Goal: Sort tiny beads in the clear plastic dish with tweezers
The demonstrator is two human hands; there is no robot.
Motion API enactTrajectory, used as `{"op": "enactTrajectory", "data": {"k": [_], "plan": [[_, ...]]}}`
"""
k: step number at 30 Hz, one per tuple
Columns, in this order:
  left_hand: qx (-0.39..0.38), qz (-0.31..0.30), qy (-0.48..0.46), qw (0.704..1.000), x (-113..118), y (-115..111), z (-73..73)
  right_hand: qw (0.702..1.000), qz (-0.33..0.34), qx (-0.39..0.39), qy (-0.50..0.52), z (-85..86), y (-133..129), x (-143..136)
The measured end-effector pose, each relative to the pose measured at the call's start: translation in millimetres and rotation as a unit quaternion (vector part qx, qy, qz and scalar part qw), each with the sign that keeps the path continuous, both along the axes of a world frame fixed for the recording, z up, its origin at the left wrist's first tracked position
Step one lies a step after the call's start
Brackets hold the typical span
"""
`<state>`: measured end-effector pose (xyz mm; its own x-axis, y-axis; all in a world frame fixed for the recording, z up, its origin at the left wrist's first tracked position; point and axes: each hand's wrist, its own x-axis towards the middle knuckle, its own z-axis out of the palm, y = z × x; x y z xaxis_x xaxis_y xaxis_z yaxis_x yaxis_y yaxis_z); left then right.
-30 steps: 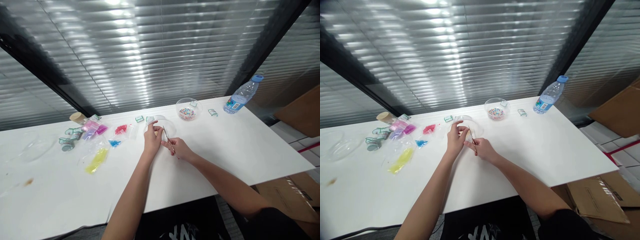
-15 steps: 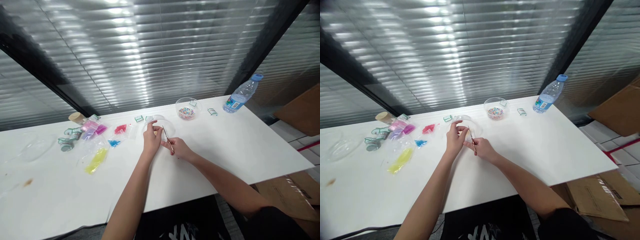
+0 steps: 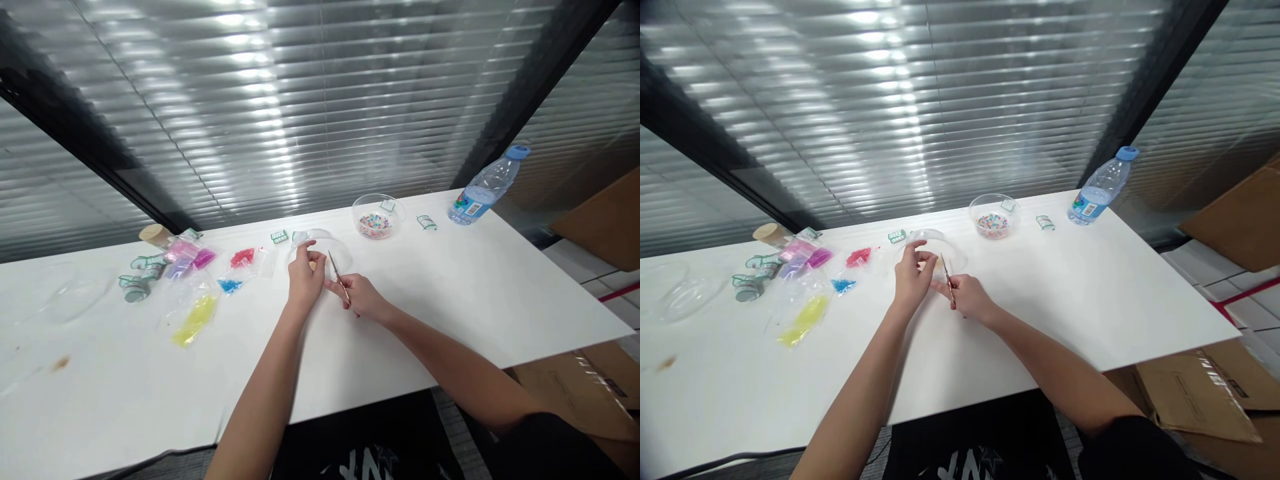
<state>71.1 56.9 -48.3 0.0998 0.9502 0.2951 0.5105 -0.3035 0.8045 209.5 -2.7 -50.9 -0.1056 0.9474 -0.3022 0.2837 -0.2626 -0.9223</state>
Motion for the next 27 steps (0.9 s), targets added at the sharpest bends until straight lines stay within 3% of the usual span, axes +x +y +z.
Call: {"op": "enactTrajectory", "data": {"k": [8,12,22,27], "plan": [[0.034,-0.023,0.036,0.999,-0.6,0.1,-2.2,0.999,-0.028,-0.018,0.028,-1.1,0.3,-0.7],[0.072,-0.031,0.105,0.991,-1.5,1.2,-3.9,0.999,-0.029,-0.021,0.034,-1.2,0.3,-0.4],[0.086,-0.045,0.347,0.933,1.4,0.2,-3.1,0.998,-0.032,-0.018,0.043,-1.6,0.2,-0.7],[0.091,-0.039,0.397,0.912,7.9,-3.3,-7.8,0.998,-0.031,-0.01,0.052,-4.9,0.7,0.4]]}}
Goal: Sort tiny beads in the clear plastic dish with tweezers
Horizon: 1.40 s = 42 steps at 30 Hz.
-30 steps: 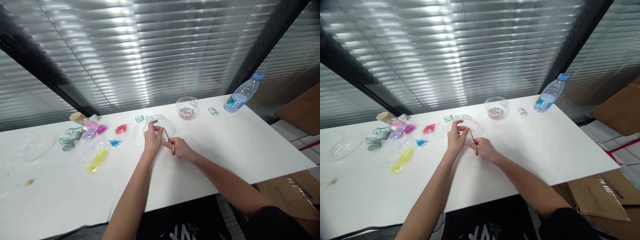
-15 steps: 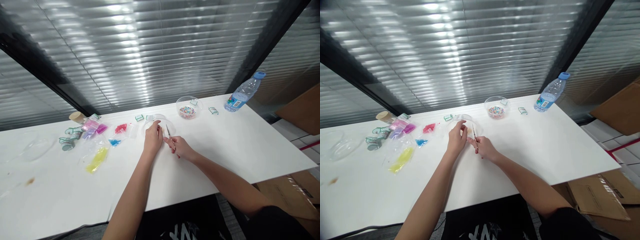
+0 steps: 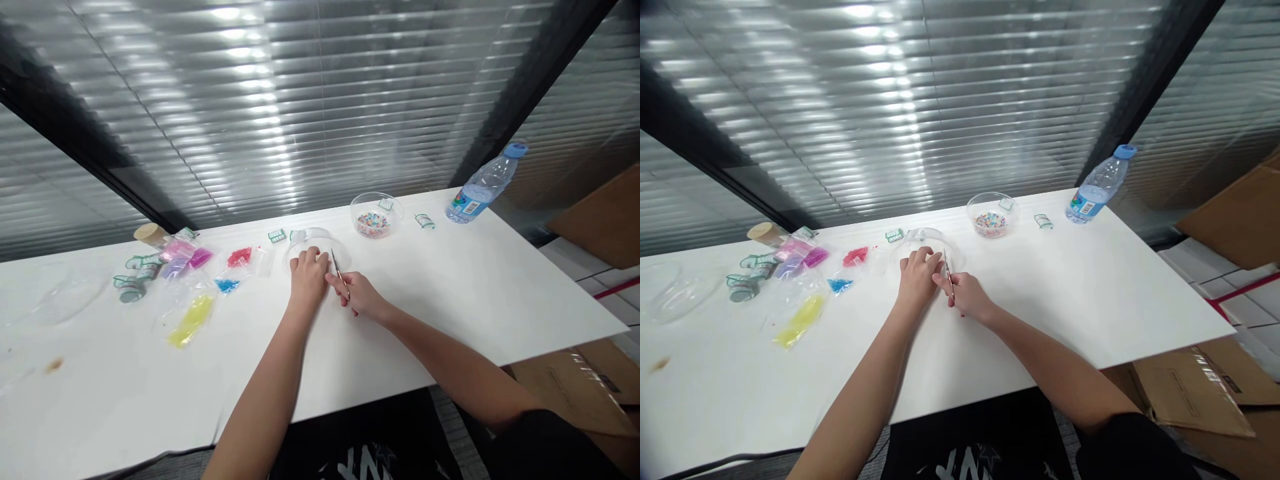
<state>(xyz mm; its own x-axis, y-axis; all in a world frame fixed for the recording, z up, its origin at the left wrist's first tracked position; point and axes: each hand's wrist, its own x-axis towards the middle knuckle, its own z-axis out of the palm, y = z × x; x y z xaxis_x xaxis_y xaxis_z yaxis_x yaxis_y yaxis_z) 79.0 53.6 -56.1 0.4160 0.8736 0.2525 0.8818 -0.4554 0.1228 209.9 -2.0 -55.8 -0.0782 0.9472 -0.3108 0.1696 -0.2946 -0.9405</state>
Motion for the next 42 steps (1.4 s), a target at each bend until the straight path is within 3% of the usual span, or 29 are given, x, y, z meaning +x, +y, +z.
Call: {"op": "enactTrajectory", "data": {"k": [8,18,24,31,36,42], "plan": [[-0.044,-0.004,0.0,0.999,3,-1,0.3,1.0,-0.004,-0.001,0.006,-4.2,1,0],[-0.014,0.008,0.007,1.0,6,1,-9.1,1.0,-0.002,0.002,0.009,-6.8,1,0],[-0.022,0.021,0.007,1.0,8,0,-6.8,1.0,-0.001,-0.001,0.005,-5.6,1,0],[-0.036,0.005,-0.15,0.988,1,4,-3.7,1.0,-0.003,0.0,0.007,-4.2,1,-1],[-0.026,-0.001,-0.329,0.944,0,10,-5.9,1.0,0.003,0.0,0.011,-1.5,-1,0],[-0.075,0.019,-0.404,0.911,0,5,1.5,1.0,0.012,-0.001,0.001,1.9,-1,-1]]}}
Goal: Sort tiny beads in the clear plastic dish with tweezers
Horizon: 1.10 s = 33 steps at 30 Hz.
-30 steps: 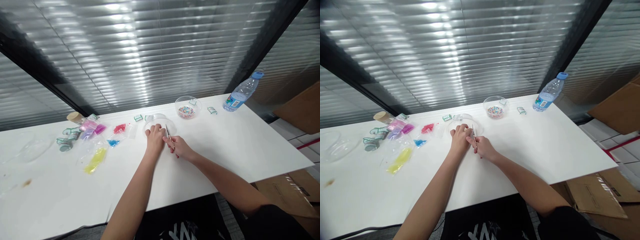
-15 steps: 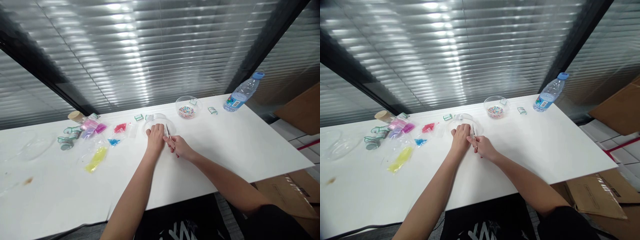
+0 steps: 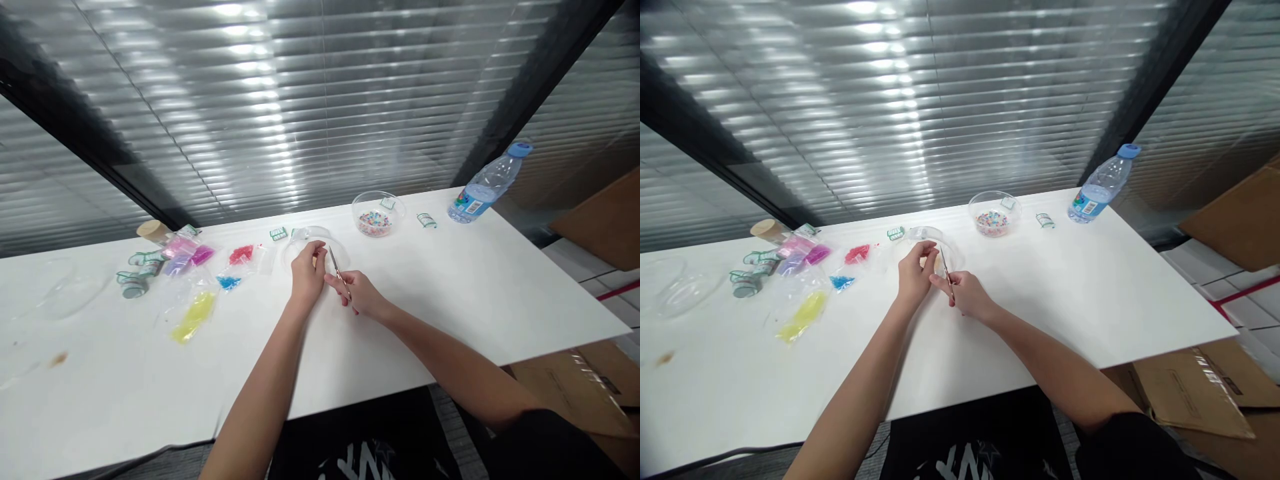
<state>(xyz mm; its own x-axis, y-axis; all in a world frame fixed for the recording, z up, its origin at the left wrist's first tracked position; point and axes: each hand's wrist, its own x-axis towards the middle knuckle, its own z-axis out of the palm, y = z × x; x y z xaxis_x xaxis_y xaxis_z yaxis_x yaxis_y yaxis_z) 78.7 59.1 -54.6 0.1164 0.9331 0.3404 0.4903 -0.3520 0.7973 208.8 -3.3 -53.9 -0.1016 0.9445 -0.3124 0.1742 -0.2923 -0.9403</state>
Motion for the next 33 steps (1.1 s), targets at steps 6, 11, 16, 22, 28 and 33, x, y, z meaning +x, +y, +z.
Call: {"op": "enactTrajectory", "data": {"k": [6,11,16,22,28,33], "plan": [[-0.033,-0.003,-0.017,0.999,-3,-3,7.4,1.0,0.005,0.006,0.008,1.4,-1,0],[-0.037,-0.002,-0.023,0.999,-5,-2,9.1,1.0,0.006,0.001,0.005,-1.4,-1,1],[-0.052,-0.007,-0.028,0.998,-6,-2,10.7,1.0,0.014,0.006,0.005,-2.8,0,1],[-0.039,-0.019,-0.034,0.998,-8,-1,9.7,1.0,0.013,-0.003,-0.012,1.2,-1,1],[-0.047,-0.021,-0.037,0.998,-10,0,10.4,1.0,0.011,0.0,-0.029,1.4,-1,2],[-0.056,-0.017,-0.039,0.998,-11,0,12.2,0.999,0.013,0.003,-0.036,2.7,-1,2]]}}
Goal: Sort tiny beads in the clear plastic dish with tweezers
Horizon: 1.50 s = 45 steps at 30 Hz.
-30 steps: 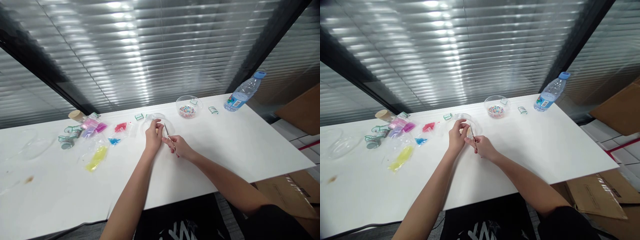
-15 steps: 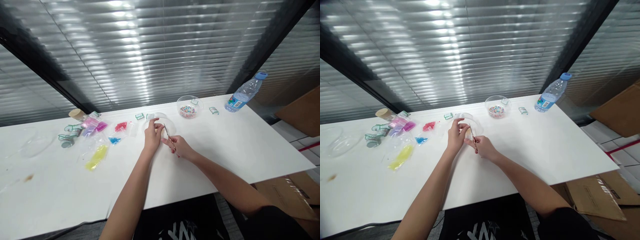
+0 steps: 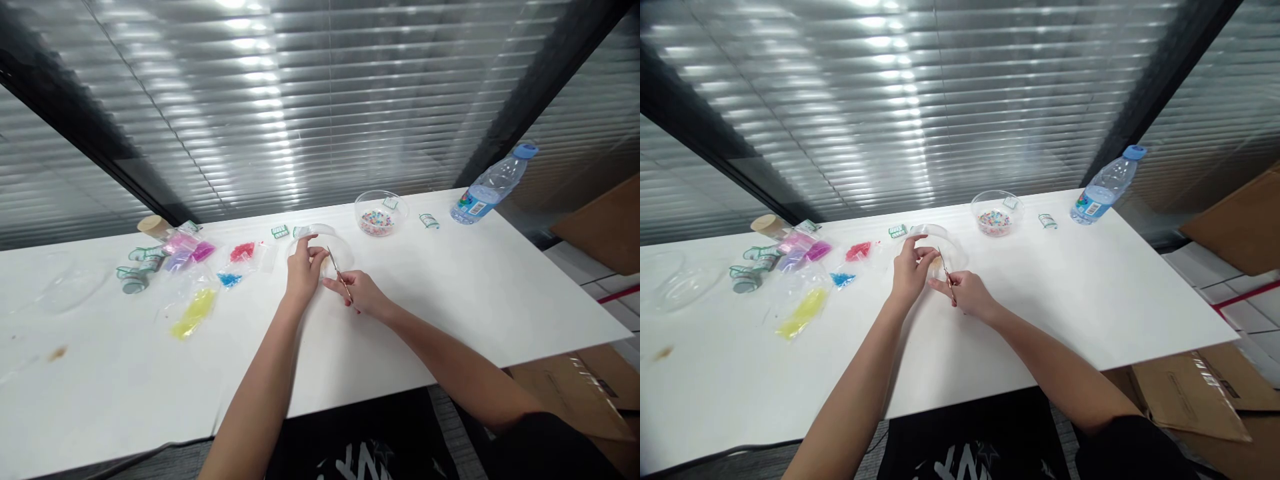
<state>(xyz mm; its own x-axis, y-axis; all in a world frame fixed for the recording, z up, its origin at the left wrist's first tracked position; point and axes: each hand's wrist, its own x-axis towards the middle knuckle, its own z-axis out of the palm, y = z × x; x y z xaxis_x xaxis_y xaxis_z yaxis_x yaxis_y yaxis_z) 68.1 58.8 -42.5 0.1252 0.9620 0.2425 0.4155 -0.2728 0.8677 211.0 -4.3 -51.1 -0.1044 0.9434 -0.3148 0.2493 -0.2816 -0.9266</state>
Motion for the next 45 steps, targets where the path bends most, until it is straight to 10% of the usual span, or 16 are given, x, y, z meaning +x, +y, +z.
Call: {"op": "enactTrajectory", "data": {"k": [28,45], "plan": [[0.057,-0.016,0.07,0.996,-0.9,-0.2,-2.3,1.0,-0.002,-0.002,-0.022,1.9,1.2,0.1],[0.134,-0.029,0.295,0.946,-3.6,3.7,-9.0,0.999,-0.029,-0.006,0.031,-1.4,0.2,-1.1]]}}
